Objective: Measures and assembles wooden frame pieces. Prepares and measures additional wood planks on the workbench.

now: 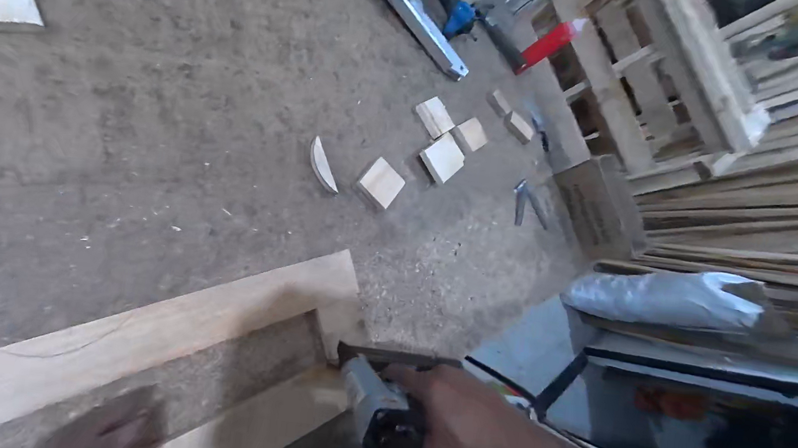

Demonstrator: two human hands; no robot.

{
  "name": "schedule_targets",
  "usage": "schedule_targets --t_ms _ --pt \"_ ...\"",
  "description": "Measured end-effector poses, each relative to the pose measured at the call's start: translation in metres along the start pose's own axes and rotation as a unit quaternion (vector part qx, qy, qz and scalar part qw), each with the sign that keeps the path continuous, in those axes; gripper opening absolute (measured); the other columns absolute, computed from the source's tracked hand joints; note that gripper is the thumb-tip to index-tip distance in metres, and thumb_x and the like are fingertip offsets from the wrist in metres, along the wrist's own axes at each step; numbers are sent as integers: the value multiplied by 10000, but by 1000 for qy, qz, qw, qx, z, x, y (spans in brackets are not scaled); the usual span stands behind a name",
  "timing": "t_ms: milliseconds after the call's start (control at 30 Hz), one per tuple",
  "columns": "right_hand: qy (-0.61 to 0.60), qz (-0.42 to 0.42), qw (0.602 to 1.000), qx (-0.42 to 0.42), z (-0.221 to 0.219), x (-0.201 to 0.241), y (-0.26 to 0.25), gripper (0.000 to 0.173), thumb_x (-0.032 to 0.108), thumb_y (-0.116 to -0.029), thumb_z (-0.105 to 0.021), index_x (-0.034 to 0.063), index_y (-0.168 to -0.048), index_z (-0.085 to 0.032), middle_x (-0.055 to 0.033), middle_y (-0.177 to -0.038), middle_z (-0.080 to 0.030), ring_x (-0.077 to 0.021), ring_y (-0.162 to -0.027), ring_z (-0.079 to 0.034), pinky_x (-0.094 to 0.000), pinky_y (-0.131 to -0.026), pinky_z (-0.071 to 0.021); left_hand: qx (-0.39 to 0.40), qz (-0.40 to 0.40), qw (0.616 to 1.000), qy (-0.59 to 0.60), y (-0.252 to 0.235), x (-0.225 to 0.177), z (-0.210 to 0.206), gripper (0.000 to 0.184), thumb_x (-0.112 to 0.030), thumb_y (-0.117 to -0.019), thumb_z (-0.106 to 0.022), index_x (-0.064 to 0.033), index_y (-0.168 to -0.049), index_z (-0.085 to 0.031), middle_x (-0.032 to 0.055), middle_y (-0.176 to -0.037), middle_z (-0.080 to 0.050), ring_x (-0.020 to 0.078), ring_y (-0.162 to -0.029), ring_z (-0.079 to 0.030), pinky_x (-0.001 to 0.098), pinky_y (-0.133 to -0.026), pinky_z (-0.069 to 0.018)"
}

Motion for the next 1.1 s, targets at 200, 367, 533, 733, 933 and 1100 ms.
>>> schedule_targets --t_ms 200,367,533,733,933,1100 --pt "-45 39 997 41 25 -76 -39 583 338 -912 -739 163 -1432 -543 -219 -1083 -690 -433 -1001 -674 -667 -838 -520 41 71 997 13 -71 -115 -155 414 -315 -1034 -580 -66 -1356 -658 91 -1066 -760 249 -939 -742 501 -865 -607" --pt "-31 57 996 54 25 -85 -58 600 391 -919 -696 165 -1447 -522 -212 -1131 -690 -434 -1051 -676 -666 -845 -527 18 139 990 -21 -89 -122 -173 383 -325 -1008 -608 -123 -1318 -706 67 -1038 -779 222 -892 -754 479 -844 -610" --pt "-36 90 993 71 26 -93 -66 589 390 -920 -692 156 -1432 -518 -211 -1065 -690 -431 -995 -682 -653 -805 -532 -59 80 995 -13 -87 -125 -177 284 -275 -986 -624 -134 -1171 -786 37 -1060 -790 172 -954 -765 417 -863 -626" --pt "-25 96 991 90 32 -98 -70 614 390 -905 -713 166 -1440 -512 -210 -1058 -688 -432 -994 -681 -657 -803 -529 -88 43 995 -10 -87 -125 -179 270 -269 -963 -641 -131 -1127 -803 32 -1017 -793 157 -922 -766 381 -834 -633" --pt "-15 102 989 102 35 -94 -70 607 378 -906 -709 167 -1438 -508 -213 -1027 -688 -438 -958 -684 -655 -775 -533 -98 38 994 14 -86 -121 -180 280 -270 -974 -623 -120 -1133 -798 27 -1010 -791 127 -913 -759 346 -833 -630" --pt "-16 106 989 102 37 -95 -73 607 396 -905 -700 164 -1434 -513 -207 -1015 -688 -430 -948 -686 -648 -774 -533 -96 28 995 28 -88 -120 -180 259 -260 -966 -643 -117 -1114 -802 18 -1017 -790 109 -929 -755 315 -852 -626"
Point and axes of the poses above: each hand's wrist, its own y-axis away from the middle knuckle, its own z-axis out of the back of the hand, x = y × z, the point moved 8 cm from there along -y, towards the middle knuckle
